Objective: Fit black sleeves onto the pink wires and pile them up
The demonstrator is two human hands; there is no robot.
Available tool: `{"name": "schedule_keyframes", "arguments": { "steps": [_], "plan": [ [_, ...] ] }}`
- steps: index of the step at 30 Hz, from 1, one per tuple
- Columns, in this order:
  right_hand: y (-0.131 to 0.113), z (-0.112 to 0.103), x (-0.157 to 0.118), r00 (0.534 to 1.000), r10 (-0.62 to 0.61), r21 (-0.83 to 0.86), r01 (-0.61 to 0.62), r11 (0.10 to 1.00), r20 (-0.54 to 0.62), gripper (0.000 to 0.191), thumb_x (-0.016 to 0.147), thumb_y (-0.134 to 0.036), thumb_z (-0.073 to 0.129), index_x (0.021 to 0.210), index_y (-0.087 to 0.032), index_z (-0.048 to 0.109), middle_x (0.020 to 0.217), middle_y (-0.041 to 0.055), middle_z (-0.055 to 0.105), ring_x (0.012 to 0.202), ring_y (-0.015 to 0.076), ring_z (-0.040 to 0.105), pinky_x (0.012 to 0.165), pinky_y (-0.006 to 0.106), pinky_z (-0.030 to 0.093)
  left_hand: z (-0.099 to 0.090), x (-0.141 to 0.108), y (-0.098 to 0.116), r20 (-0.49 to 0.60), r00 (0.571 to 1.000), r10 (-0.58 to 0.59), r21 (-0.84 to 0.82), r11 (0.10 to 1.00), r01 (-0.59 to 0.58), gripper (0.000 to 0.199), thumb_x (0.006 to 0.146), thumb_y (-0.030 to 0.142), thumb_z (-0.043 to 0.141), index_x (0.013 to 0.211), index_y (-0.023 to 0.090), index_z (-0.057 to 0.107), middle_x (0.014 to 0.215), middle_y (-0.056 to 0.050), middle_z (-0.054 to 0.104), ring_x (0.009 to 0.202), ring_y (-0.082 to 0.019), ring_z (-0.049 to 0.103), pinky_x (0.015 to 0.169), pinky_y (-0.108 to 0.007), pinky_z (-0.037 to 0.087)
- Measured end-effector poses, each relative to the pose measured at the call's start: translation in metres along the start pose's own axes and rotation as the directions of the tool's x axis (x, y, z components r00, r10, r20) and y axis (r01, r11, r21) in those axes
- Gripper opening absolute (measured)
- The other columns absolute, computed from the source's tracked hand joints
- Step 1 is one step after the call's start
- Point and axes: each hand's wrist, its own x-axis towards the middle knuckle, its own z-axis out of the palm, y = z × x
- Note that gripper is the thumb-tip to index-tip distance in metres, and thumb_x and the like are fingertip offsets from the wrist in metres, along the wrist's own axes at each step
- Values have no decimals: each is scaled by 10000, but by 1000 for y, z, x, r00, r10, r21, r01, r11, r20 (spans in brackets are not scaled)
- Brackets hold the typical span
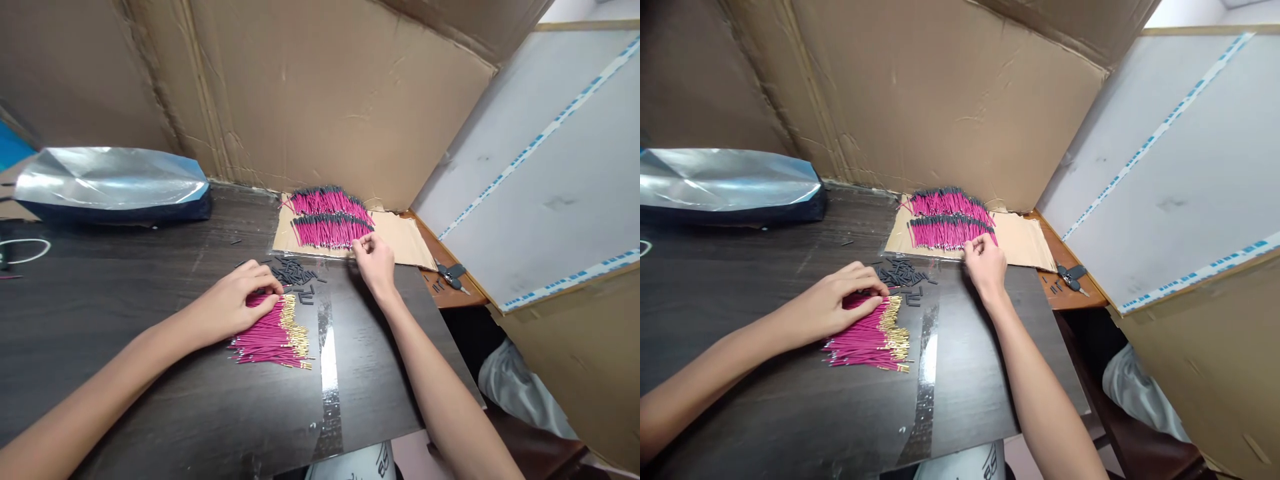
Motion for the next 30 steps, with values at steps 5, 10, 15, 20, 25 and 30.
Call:
{"name": "schedule_keyframes", "arguments": {
  "steps": [5, 10, 15, 20, 25, 30],
  "plan": [
    [-33, 3, -25, 804, -363, 164, 325, 931, 470, 112, 918, -318, 590, 892, -223, 644, 720, -17, 644, 661, 145, 572, 676, 296, 413, -6, 0, 0, -27, 999, -47, -3, 999, 47, 228, 897, 346, 534, 907, 228, 729, 934, -52, 694, 930, -239, 582, 865, -374, 468],
    [-55, 6, -47, 641, -402, 104, 450, 887, 654, 107, 899, -332, 638, 933, -231, 637, 793, -8, 676, 685, 154, 561, 641, 315, 363, -11, -1, -3, -10, 995, -101, 14, 995, 102, 229, 847, 341, 566, 902, 231, 759, 897, -59, 675, 858, -232, 594, 800, -354, 481],
    [-57, 10, -54, 619, -430, 22, 554, 832, 657, 59, 899, -271, 591, 891, -218, 616, 871, 35, 697, 716, 179, 572, 611, 344, 316, -11, -2, -6, 2, 993, -116, 11, 993, 116, 267, 862, 342, 539, 945, 229, 766, 908, -55, 664, 793, -200, 608, 752, -329, 478],
    [-58, 16, -58, 614, -435, -80, 632, 771, 658, 148, 939, -271, 506, 890, -193, 622, 857, 67, 697, 636, 175, 524, 571, 363, 224, -10, -1, -6, 8, 994, -112, 1, 994, 112, 277, 882, 354, 527, 960, 220, 756, 906, -56, 661, 794, -205, 603, 767, -338, 470],
    [-54, 16, -54, 632, -422, -106, 625, 774, 650, 187, 969, -290, 474, 956, -183, 627, 904, 83, 726, 643, 180, 538, 578, 363, 213, -13, 0, -3, 3, 993, -121, -20, 992, 121, 291, 911, 384, 517, 996, 212, 736, 898, -52, 662, 806, -213, 598, 781, -346, 465],
    [-55, 11, -54, 629, -415, -58, 591, 805, 657, 161, 963, -323, 531, 983, -197, 629, 924, 58, 717, 706, 181, 569, 595, 353, 257, -12, 2, -1, -6, 992, -128, -26, 991, 128, 325, 949, 377, 443, 997, 201, 712, 972, -61, 690, 878, -226, 618, 850, -370, 468]
  ]
}}
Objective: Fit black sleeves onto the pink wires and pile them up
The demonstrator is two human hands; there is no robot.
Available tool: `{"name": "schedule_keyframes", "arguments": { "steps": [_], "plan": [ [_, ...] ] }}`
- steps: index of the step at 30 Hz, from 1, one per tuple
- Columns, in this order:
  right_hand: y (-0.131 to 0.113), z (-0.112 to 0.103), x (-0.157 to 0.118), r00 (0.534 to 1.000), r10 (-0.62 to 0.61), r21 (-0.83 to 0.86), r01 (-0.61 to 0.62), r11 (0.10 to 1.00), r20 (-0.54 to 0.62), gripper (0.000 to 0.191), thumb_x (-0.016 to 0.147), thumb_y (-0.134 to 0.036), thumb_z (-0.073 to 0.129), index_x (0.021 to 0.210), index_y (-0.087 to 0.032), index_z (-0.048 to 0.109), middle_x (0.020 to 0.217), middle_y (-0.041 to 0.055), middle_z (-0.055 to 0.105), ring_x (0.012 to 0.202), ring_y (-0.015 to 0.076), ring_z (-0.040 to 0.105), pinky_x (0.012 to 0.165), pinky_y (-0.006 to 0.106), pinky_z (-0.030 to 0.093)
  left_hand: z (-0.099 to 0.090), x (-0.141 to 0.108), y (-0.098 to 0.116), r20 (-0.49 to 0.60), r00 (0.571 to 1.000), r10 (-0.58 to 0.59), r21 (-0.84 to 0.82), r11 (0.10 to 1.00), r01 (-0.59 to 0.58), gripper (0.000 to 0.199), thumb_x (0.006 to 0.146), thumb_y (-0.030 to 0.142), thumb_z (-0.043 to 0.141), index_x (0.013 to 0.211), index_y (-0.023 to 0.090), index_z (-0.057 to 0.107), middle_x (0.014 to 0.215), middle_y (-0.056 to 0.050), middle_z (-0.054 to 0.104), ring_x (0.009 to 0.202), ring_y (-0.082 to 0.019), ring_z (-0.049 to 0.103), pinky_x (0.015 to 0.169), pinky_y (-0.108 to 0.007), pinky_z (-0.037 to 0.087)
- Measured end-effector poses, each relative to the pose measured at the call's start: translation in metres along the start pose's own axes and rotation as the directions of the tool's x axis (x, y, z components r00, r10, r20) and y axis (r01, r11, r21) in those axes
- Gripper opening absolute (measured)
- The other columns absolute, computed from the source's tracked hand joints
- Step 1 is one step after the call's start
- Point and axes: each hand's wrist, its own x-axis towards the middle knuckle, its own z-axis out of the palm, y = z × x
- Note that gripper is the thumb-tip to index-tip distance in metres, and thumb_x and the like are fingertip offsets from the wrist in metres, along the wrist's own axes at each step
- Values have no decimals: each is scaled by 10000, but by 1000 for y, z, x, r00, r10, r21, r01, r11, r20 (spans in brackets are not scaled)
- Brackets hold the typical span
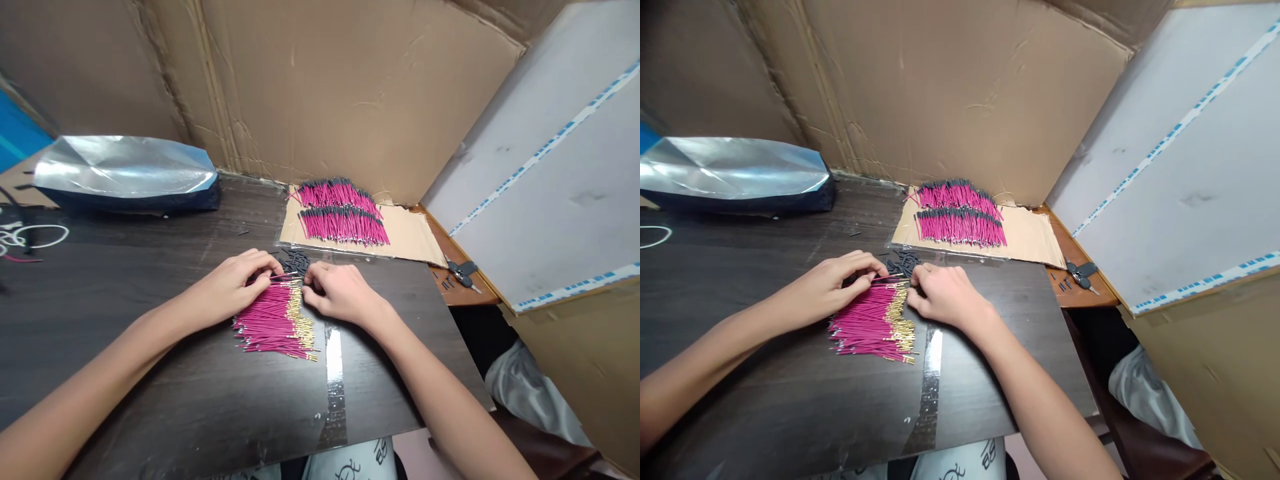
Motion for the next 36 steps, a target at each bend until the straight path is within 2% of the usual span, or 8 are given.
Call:
{"name": "schedule_keyframes", "arguments": {
  "steps": [5, 8, 12, 16, 20, 30, 36],
  "plan": [
    [-7, -3, 0, 998, 8, -82, -3, 997, 65, 186, 987, -263, 458, 1001, -188, 628, 978, 69, 704, 744, 176, 577, 599, 355, 241, 3, 0, 3, -6, 1000, 10, 15, 1000, -10, 355, 985, 355, 374, 1004, 174, 679, 1012, -77, 683, 948, -239, 623, 922, -393, 455],
    [-8, -3, 1, 996, 23, -110, -13, 994, 85, 237, 1027, -286, 406, 1049, -172, 612, 1031, 90, 705, 770, 184, 591, 608, 360, 252, 4, -1, 5, -5, 1000, 25, 12, 1000, -25, 358, 998, 333, 353, 1016, 164, 668, 1016, -78, 673, 958, -236, 621, 928, -389, 449],
    [-5, -2, 1, 998, 43, -52, -40, 998, 42, 271, 1072, -326, 344, 1110, -171, 562, 1084, 99, 702, 813, 197, 615, 636, 358, 303, 7, -2, 4, -6, 998, 56, 5, 998, -56, 348, 1013, 319, 346, 1020, 169, 661, 1017, -68, 667, 946, -226, 616, 907, -378, 445],
    [-4, -2, 0, 1000, 23, 49, -22, 999, -20, 238, 1090, -336, 334, 1096, -190, 522, 1113, 89, 690, 899, 201, 631, 697, 350, 368, 9, -3, 3, -8, 997, 71, -3, 997, -72, 334, 1013, 303, 350, 1007, 173, 658, 1003, -61, 664, 931, -217, 613, 884, -363, 440],
    [-5, -1, 0, 999, 10, 81, -8, 997, -31, 232, 1094, -339, 326, 1080, -196, 508, 1122, 98, 682, 923, 207, 630, 719, 348, 393, 6, -4, 6, -14, 998, 63, -8, 998, -63, 321, 1011, 289, 363, 1016, 176, 663, 981, -47, 663, 894, -202, 613, 867, -351, 435],
    [-2, 2, 0, 999, -9, 100, 13, 995, -39, 222, 1101, -339, 329, 1082, -203, 502, 1113, 96, 669, 934, 211, 625, 727, 345, 412, 7, -5, 4, -20, 995, 96, -16, 995, -96, 303, 1012, 262, 372, 1020, 177, 662, 974, -36, 658, 873, -188, 607, 844, -331, 433],
    [-5, 4, 0, 998, -36, 45, 38, 998, -53, 211, 1114, -330, 324, 1074, -210, 493, 1085, 97, 640, 971, 217, 603, 687, 346, 396, 6, -5, 8, -10, 993, 118, -19, 993, -119, 287, 1015, 243, 372, 999, 176, 651, 974, -32, 650, 884, -182, 602, 853, -324, 427]
  ]
}}
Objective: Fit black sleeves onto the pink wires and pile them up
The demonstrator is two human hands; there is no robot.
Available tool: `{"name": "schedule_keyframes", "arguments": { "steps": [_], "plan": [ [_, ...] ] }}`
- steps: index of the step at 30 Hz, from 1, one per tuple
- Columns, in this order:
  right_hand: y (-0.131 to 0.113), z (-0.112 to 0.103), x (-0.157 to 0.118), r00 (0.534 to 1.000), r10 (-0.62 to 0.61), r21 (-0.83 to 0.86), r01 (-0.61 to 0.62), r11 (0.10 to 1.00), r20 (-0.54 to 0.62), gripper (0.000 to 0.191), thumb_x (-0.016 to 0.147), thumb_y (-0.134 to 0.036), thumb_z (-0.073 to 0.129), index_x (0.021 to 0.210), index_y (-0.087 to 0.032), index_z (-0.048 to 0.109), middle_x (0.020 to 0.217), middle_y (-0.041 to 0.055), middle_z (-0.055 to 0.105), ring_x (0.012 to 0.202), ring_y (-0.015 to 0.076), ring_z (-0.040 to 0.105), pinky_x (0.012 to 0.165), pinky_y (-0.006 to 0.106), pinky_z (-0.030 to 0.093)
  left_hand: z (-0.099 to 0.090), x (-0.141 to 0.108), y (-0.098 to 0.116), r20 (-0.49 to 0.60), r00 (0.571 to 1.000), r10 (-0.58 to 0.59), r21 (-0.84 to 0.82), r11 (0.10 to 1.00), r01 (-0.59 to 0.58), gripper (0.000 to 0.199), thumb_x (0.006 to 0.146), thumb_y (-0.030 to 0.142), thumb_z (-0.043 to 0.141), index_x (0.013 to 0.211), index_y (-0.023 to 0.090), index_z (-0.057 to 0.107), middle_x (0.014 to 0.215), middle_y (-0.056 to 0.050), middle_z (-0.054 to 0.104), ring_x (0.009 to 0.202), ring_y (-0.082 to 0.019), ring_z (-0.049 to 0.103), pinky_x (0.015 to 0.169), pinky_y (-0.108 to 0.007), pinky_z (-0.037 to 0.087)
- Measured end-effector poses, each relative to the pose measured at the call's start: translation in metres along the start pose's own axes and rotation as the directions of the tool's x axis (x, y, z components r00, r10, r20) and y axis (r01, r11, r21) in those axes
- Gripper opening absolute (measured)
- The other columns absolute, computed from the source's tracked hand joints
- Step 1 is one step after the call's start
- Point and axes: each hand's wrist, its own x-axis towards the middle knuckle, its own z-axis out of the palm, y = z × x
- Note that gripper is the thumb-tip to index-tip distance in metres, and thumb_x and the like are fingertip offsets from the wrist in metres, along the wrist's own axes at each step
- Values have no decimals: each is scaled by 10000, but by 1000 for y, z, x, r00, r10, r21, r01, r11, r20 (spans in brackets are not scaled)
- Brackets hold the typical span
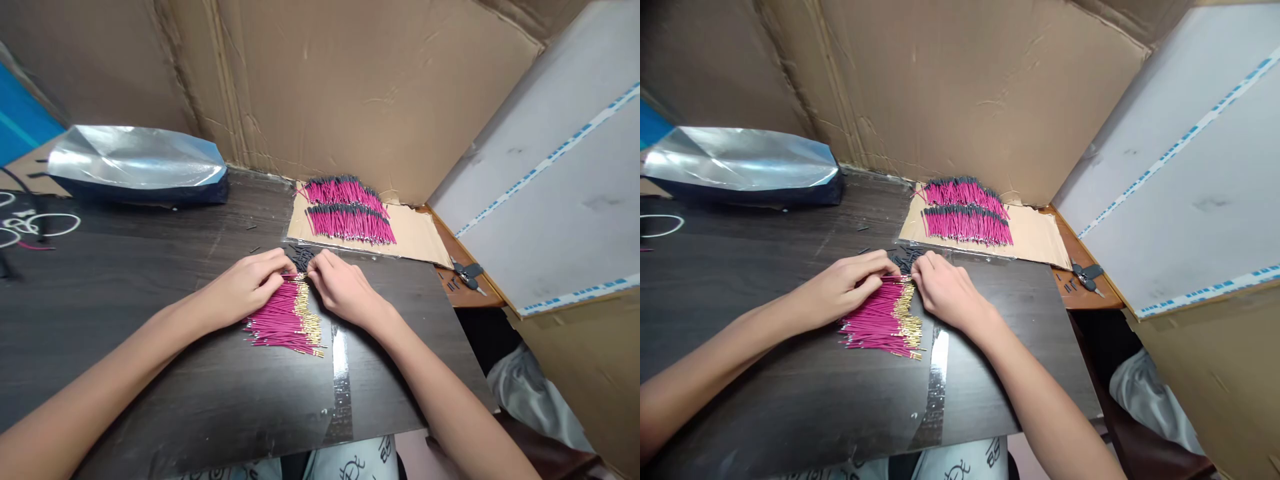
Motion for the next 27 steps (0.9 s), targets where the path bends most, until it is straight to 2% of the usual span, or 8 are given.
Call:
{"name": "schedule_keyframes", "arguments": {
  "steps": [3, 8, 13, 18, 27],
  "plan": [
    [0, 2, 0, 1000, 8, 31, -7, 999, -20, 180, 1108, -297, 336, 1055, -210, 484, 1100, 103, 635, 987, 217, 598, 699, 348, 420, -1, 0, 3, -11, 1000, 3, -6, 1000, -3, 295, 1033, 254, 367, 1035, 182, 653, 976, -28, 635, 874, -174, 596, 847, -318, 423],
    [-1, 5, 1, 993, -4, 199, 28, 980, -118, 87, 1090, -246, 414, 1125, -208, 485, 1128, 87, 635, 1041, 194, 603, 855, 348, 489, 1, -1, 5, -32, 999, 17, -6, 1000, -18, 301, 1055, 279, 364, 1091, 187, 647, 1010, -36, 632, 902, -178, 596, 853, -317, 425],
    [-1, 6, 1, 990, -10, 226, 42, 973, -144, 93, 1082, -224, 424, 1144, -209, 492, 1136, 88, 629, 1046, 191, 610, 887, 350, 509, 5, 0, 4, -28, 999, 23, -18, 1000, -24, 295, 1063, 324, 395, 1095, 192, 656, 985, -32, 638, 875, -171, 599, 832, -309, 432],
    [-2, 6, 1, 989, -20, 238, 54, 970, -144, 153, 1071, -190, 406, 1190, -214, 499, 1203, 98, 633, 1101, 196, 618, 925, 365, 524, 7, 1, 6, -41, 999, 6, -35, 999, -8, 279, 1030, 411, 505, 1013, 191, 675, 846, -13, 630, 738, -157, 568, 725, -294, 421],
    [-3, 4, 0, 974, 9, 283, 57, 957, -226, 239, 1047, -174, 424, 1270, -215, 501, 1166, 88, 666, 1099, 195, 653, 958, 372, 542, 6, 1, 5, -99, 995, -24, -65, 998, 18, 252, 1002, 394, 547, 982, 185, 686, 807, -8, 643, 715, -150, 564, 706, -288, 412]
  ]
}}
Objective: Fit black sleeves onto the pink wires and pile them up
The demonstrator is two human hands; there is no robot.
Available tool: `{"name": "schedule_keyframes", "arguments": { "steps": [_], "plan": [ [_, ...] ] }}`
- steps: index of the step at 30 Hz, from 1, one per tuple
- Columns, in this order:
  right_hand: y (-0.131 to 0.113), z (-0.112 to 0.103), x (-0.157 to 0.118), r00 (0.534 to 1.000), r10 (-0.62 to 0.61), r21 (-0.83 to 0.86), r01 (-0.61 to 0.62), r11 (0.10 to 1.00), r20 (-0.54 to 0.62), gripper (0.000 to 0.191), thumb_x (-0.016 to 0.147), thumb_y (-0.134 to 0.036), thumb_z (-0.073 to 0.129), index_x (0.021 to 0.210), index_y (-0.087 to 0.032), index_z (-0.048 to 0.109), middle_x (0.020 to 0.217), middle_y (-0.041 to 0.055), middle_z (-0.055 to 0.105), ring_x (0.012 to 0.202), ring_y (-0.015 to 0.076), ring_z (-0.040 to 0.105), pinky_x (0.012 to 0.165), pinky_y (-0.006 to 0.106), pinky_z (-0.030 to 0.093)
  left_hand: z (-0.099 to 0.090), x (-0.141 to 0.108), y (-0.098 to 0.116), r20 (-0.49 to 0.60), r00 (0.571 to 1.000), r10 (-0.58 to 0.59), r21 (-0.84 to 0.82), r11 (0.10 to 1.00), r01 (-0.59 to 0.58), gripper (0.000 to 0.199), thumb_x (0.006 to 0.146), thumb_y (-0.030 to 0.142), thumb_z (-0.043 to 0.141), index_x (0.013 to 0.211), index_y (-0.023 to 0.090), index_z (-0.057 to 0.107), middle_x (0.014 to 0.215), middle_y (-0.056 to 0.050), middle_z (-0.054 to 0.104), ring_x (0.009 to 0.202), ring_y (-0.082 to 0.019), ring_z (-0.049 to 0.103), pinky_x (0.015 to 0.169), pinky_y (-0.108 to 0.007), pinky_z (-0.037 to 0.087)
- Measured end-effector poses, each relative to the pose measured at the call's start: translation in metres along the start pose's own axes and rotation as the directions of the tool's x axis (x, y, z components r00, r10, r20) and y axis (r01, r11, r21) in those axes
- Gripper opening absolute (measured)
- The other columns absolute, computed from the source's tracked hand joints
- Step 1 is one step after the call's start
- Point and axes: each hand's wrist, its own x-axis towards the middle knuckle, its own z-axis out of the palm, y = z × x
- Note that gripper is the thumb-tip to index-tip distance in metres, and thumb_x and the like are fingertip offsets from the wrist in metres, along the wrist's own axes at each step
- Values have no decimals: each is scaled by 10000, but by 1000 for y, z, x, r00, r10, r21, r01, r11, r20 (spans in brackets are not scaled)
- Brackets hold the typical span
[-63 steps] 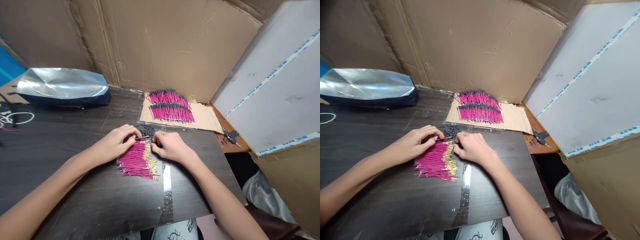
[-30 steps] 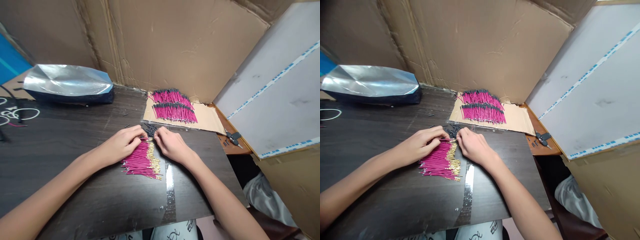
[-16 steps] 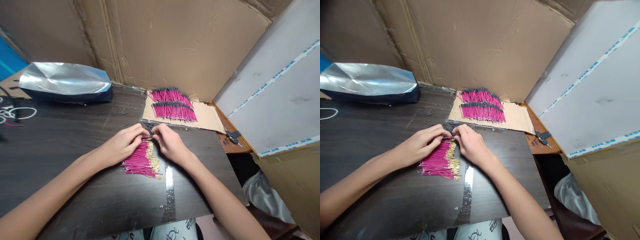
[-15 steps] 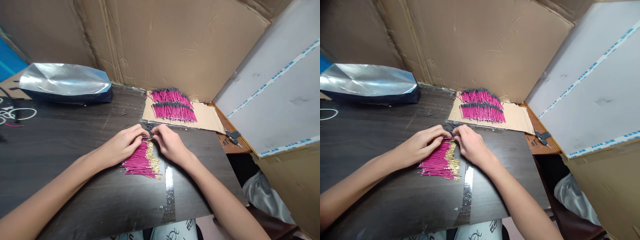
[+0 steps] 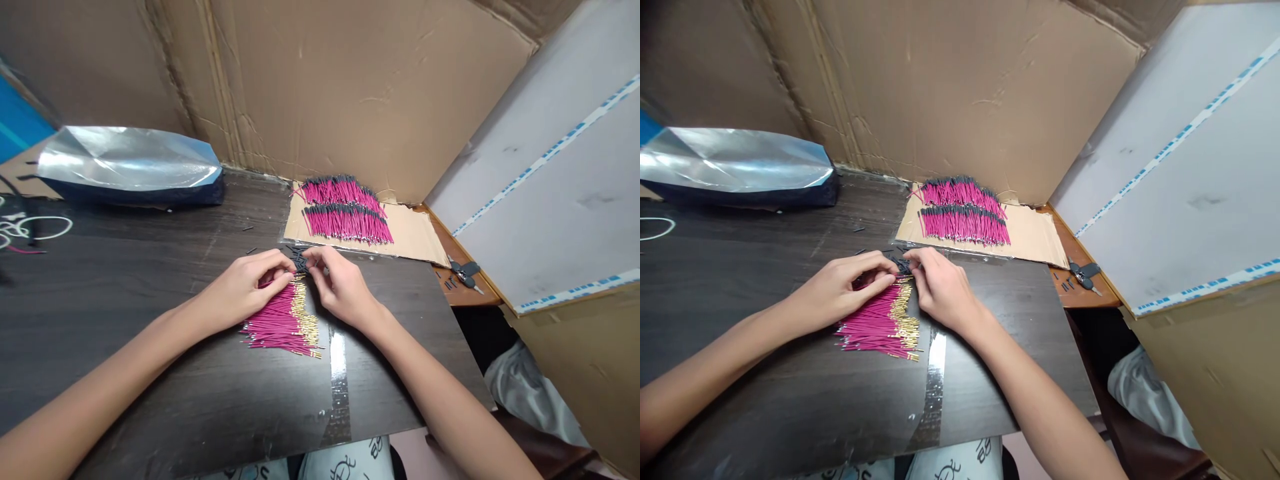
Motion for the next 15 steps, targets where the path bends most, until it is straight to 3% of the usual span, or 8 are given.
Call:
{"name": "schedule_keyframes", "arguments": {
  "steps": [5, 9, 15],
  "plan": [
    [-1, 0, -1, 1000, 5, 55, -4, 998, -11, 269, 1034, -177, 442, 1289, -218, 515, 1164, 80, 681, 1074, 190, 666, 889, 352, 560, -1, -1, 2, 8, 999, -48, -22, 999, 48, 272, 992, 419, 554, 965, 184, 688, 802, -7, 649, 710, -151, 562, 692, -288, 409],
    [-4, -2, -1, 1000, 6, 91, -4, 996, -24, 288, 1023, -179, 450, 1298, -219, 524, 1168, 70, 690, 1023, 178, 675, 829, 334, 564, 0, 0, 4, 16, 988, -151, -91, 984, 152, 280, 957, 447, 606, 908, 185, 693, 716, 10, 601, 657, -143, 520, 646, -284, 385],
    [-14, 2, -1, 994, 36, 109, -25, 994, -101, 209, 1016, -284, 531, 1202, -201, 579, 1078, 52, 690, 842, 141, 649, 759, 306, 536, -5, 2, 11, -14, 966, -259, -453, 863, 225, 279, 895, 466, 712, 898, 187, 706, 809, -8, 631, 717, -138, 536, 664, -260, 426]
  ]
}}
